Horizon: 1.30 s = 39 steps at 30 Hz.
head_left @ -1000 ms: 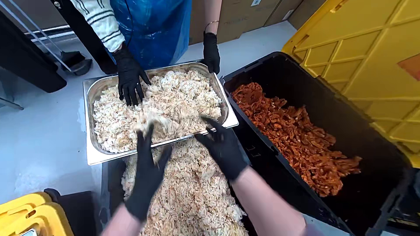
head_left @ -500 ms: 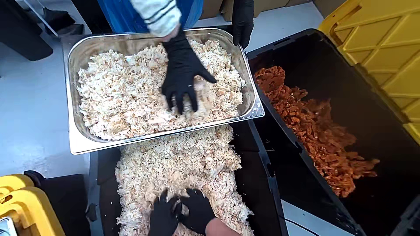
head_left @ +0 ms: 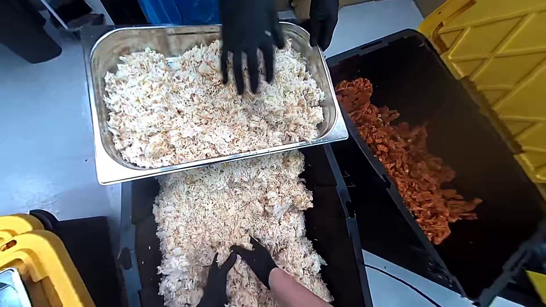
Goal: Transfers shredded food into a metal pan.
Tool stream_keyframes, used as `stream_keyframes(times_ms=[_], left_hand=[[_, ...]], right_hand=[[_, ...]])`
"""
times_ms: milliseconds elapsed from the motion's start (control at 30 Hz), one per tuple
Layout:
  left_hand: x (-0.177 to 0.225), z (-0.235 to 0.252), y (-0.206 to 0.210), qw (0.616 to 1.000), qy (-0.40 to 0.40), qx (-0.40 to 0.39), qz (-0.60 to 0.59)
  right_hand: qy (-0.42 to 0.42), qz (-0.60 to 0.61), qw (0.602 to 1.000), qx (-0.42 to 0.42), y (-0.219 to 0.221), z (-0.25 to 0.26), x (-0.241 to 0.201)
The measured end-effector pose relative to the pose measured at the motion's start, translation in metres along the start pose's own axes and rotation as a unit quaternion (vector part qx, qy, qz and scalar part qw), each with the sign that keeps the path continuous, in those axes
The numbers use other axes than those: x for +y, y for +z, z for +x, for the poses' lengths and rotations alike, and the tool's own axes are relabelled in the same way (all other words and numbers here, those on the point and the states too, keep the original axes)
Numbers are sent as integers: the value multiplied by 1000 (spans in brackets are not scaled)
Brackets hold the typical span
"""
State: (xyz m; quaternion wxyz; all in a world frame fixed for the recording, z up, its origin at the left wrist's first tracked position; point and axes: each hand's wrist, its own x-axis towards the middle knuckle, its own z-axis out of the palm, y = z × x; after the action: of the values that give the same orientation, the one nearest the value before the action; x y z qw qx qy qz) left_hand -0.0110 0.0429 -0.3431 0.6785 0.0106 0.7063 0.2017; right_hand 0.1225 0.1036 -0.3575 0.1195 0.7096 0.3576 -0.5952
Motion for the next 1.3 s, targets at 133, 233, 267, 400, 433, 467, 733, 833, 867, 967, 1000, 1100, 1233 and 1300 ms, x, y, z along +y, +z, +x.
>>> stream_keyframes(times_ms=[133,233,267,400,433,467,733,833,867,967,1000,1100,1233,1300], left_hand=[[8,-24,26,988,29,31,-149],[37,-50,43,972,93,41,-210],[58,-62,46,967,126,38,-217],[163,-99,46,936,275,-11,-220],[193,-102,44,927,310,-14,-211],[222,-103,43,921,337,-10,-196],[203,-86,-17,889,447,85,43],[139,-3,-21,862,395,111,296],[132,31,-18,832,378,118,390],[90,95,-1,767,328,162,527],[67,97,1,766,298,161,547],[8,59,0,788,217,82,570],[-39,-6,-31,844,123,0,521],[-32,-9,-56,920,70,-18,386]], right_hand=[[19,211,977,19,7,-37,-8],[-5,343,938,50,-7,-80,-32],[-33,372,926,57,-19,-93,-50],[-170,414,893,45,-76,-125,-141],[-195,414,888,42,-88,-125,-167],[-218,401,889,42,-101,-123,-193],[-287,254,903,192,-127,-119,-155],[-265,-14,945,192,-73,-30,-97],[-264,-134,938,180,-60,6,-95],[-232,-342,892,181,-16,68,-62],[-204,-365,895,153,-3,65,-45],[-116,-379,917,51,4,23,-1],[-53,-339,939,-34,-23,-28,36],[-32,-257,965,-51,-46,-36,40]])
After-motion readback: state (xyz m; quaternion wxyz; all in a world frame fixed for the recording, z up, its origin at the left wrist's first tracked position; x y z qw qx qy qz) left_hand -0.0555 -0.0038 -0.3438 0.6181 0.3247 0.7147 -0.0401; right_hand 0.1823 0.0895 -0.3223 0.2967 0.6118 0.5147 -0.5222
